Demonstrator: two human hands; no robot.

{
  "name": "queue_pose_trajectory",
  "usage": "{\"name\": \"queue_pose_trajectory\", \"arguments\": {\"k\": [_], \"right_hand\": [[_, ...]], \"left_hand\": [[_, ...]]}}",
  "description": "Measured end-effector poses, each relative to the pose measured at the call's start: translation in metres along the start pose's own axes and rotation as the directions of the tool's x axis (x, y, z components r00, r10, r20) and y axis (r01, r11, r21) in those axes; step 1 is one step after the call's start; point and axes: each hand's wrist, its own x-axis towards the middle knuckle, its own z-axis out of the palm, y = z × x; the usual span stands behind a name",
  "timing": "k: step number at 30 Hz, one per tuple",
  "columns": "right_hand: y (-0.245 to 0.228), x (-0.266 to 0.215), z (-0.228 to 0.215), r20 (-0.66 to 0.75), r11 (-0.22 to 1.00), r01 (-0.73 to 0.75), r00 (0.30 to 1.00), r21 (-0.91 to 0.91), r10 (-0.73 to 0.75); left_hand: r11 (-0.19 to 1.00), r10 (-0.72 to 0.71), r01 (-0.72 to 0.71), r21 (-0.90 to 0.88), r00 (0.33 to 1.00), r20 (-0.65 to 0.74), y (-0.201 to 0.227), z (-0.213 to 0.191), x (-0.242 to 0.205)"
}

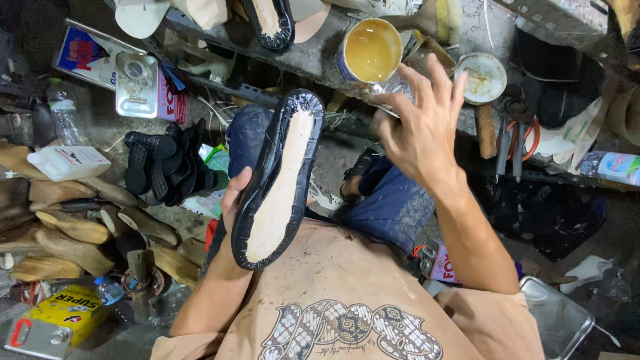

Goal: The person applies a yellowish liquid from a container onto the sole and edges of a black shoe using their fingers. They repeatedly dip their fingers into the container and spread the liquid across the shoe's surface.

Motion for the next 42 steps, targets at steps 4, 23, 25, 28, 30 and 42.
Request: {"name": "queue_pose_trajectory", "arguments": {"k": [4,23,25,28,30,42], "right_hand": [[-0.036,-0.001,-0.003,-0.123,0.808,0.176,0.984,0.563,-0.129],[-0.107,-0.084,0.042,-0.247,0.734,0.313,0.948,0.602,-0.201],[-0.116,-0.103,0.048,-0.341,0.756,0.391,0.91,0.525,-0.234],[-0.114,-0.098,0.041,-0.413,0.78,0.426,0.879,0.459,-0.237],[-0.103,-0.069,0.029,-0.345,0.786,0.315,0.928,0.532,-0.138],[-0.138,-0.119,0.041,-0.311,0.897,0.287,0.933,0.336,-0.182]], "left_hand": [[0.997,-0.081,0.081,-0.009,0.996,0.046,-0.003,0.001,-0.003],[0.994,0.026,0.011,-0.105,0.94,0.341,-0.017,0.011,0.006],[0.986,-0.021,0.111,-0.123,0.819,0.573,-0.014,0.007,0.01],[0.992,0.101,-0.076,-0.105,0.96,0.259,-0.02,0.016,0.007],[0.978,0.197,-0.16,-0.134,0.923,0.331,-0.027,0.008,0.014],[0.829,0.558,-0.555,0.069,0.829,-0.035,-0.023,0.025,0.047]]}}
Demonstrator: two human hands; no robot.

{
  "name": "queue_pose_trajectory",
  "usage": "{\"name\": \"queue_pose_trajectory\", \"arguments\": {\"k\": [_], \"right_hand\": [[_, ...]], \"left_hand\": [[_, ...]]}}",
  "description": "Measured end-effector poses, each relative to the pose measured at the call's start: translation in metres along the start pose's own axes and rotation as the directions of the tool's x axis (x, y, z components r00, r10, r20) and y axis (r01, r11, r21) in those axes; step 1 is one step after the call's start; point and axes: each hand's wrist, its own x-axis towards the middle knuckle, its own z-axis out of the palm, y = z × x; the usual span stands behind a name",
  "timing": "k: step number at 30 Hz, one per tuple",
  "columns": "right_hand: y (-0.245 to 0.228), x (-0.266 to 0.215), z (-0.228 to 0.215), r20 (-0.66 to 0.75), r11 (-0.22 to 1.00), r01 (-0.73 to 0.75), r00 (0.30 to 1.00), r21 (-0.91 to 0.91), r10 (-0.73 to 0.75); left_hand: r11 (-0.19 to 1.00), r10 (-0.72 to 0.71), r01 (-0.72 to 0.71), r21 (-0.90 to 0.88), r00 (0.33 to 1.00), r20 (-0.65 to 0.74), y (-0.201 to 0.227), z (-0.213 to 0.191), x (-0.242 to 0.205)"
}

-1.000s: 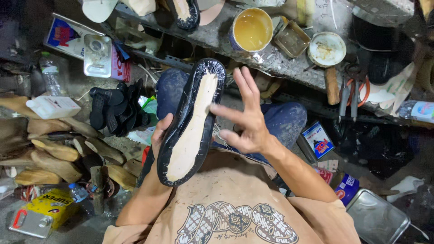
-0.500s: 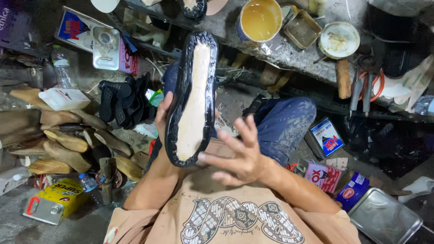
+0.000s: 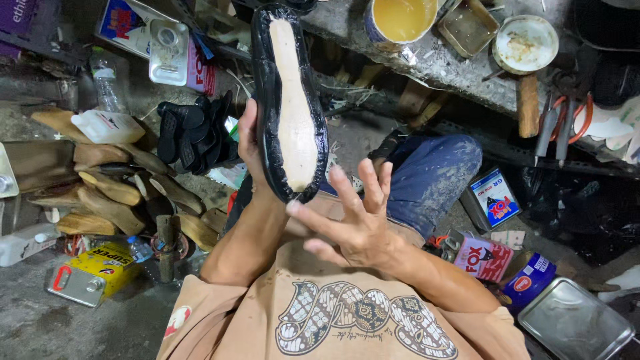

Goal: The person applies a yellowish liquid from a container onto the sole and edges of a black shoe using their fingers. They repeatedly dip their fingers into the container and spread the liquid across the shoe's surface.

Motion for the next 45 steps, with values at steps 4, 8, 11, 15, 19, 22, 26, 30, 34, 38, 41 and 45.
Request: {"name": "queue_pose_trajectory", "arguments": {"k": [4,8,11,15,19,22,26,30,34,38,41,45], "right_hand": [[0.009,0.033,-0.023,0.045,1.0,0.022,0.999,0.014,-0.022],[0.024,0.064,-0.032,0.155,0.995,0.056,0.987,-0.083,-0.043],[0.01,0.075,-0.04,0.106,0.951,0.013,0.994,-0.31,0.021],[0.004,0.062,-0.046,0.075,0.992,0.08,0.994,-0.098,-0.073],[0.016,0.078,-0.047,0.157,0.989,-0.133,0.977,-0.063,0.141],[0.021,0.079,-0.044,0.105,0.996,-0.091,0.99,-0.018,0.092],[0.031,0.083,-0.045,0.091,0.979,-0.11,0.988,-0.169,0.127],[0.037,0.088,-0.051,0.059,0.989,-0.07,0.995,-0.132,0.078],[0.042,0.096,-0.059,0.116,0.949,-0.113,0.981,-0.295,0.153],[0.047,0.1,-0.066,-0.179,0.964,-0.258,0.954,-0.069,0.242],[0.071,0.101,-0.043,-0.219,0.695,-0.404,0.75,0.595,0.624],[0.09,0.08,0.003,0.297,-0.18,-0.33,0.351,0.927,0.888]], "left_hand": [[0.99,-0.046,0.051,0.135,0.998,-0.04,0.009,0.016,-0.018],[0.943,-0.314,0.324,-0.08,0.942,0.114,0.005,0.004,-0.03],[0.941,-0.284,0.318,-0.116,0.928,0.242,0.001,0.001,-0.034],[0.83,-0.508,0.526,-0.187,0.85,0.136,0.016,0.014,-0.052],[0.997,-0.044,0.061,-0.037,0.93,0.364,-0.004,0.012,-0.05],[0.943,-0.22,0.272,-0.189,0.941,0.258,0.001,0.004,-0.055],[0.937,-0.267,0.316,-0.148,0.922,0.281,0.003,0.019,-0.066],[0.988,-0.139,0.151,-0.004,0.918,0.371,-0.004,0.025,-0.068],[0.992,-0.126,0.106,0.07,0.881,0.455,-0.003,0.013,-0.062],[0.97,-0.241,0.238,0.052,0.898,0.368,0.012,-0.011,-0.058],[0.785,-0.615,0.62,0.002,0.779,0.12,0.031,-0.038,-0.055],[0.419,-0.89,0.899,-0.128,0.435,0.137,0.04,-0.032,-0.046]]}}
